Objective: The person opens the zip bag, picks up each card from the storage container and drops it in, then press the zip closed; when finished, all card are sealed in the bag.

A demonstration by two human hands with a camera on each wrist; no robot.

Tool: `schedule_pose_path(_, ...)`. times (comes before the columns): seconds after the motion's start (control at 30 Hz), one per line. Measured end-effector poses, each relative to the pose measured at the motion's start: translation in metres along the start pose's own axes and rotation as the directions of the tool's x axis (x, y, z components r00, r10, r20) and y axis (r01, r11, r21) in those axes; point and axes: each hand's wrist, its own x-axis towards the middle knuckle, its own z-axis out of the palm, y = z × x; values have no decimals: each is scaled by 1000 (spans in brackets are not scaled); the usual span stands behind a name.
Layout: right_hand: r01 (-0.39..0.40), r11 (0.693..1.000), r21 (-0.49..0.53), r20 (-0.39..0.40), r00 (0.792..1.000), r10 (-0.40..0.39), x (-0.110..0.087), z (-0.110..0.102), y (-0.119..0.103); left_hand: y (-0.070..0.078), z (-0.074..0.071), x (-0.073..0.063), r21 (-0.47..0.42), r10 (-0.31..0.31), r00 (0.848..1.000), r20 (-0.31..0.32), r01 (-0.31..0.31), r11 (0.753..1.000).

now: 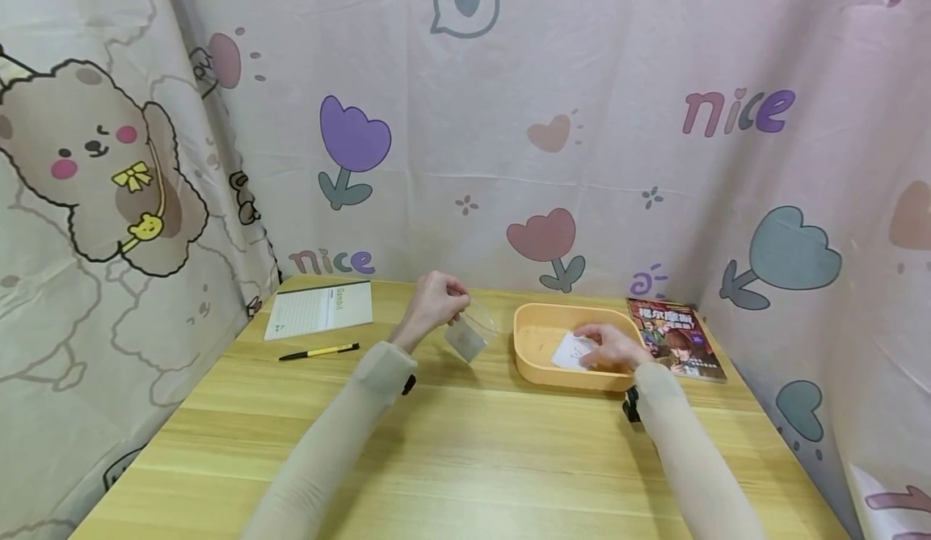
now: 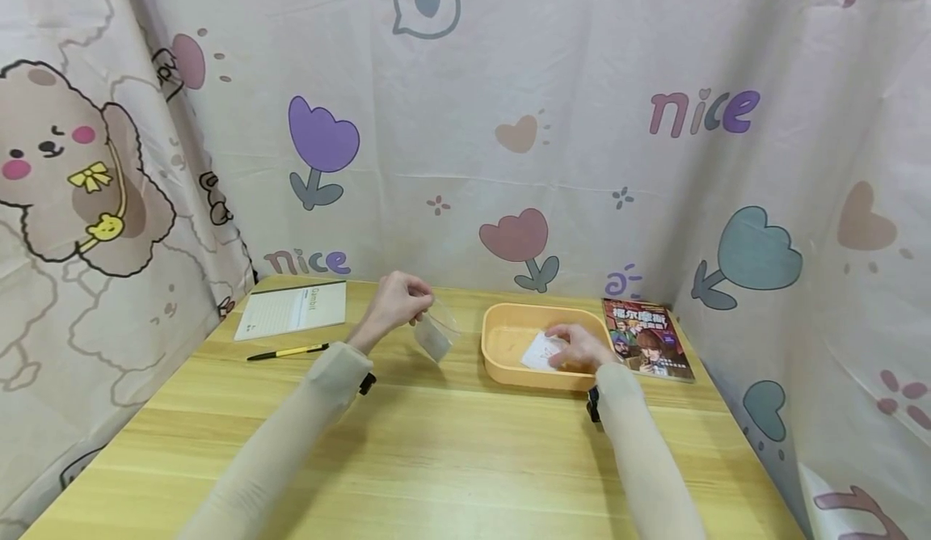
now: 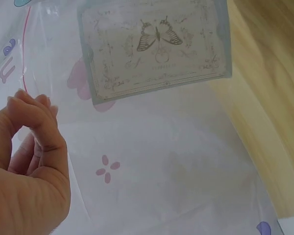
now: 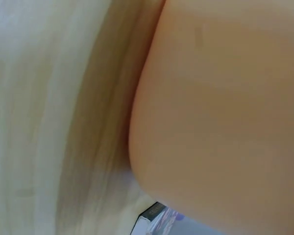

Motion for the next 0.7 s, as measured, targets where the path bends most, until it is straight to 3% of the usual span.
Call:
schedule_pose_path(0.3,0,1000,-28,-3,1000,0,2,2,0,-2,6,0,-34,40,999,-28,-41,999)
schedule_pose_path(0.7,-6,997,-74,-54,999,2,2,5,1,-3,9,0,-62,43,999,-30,-45,997)
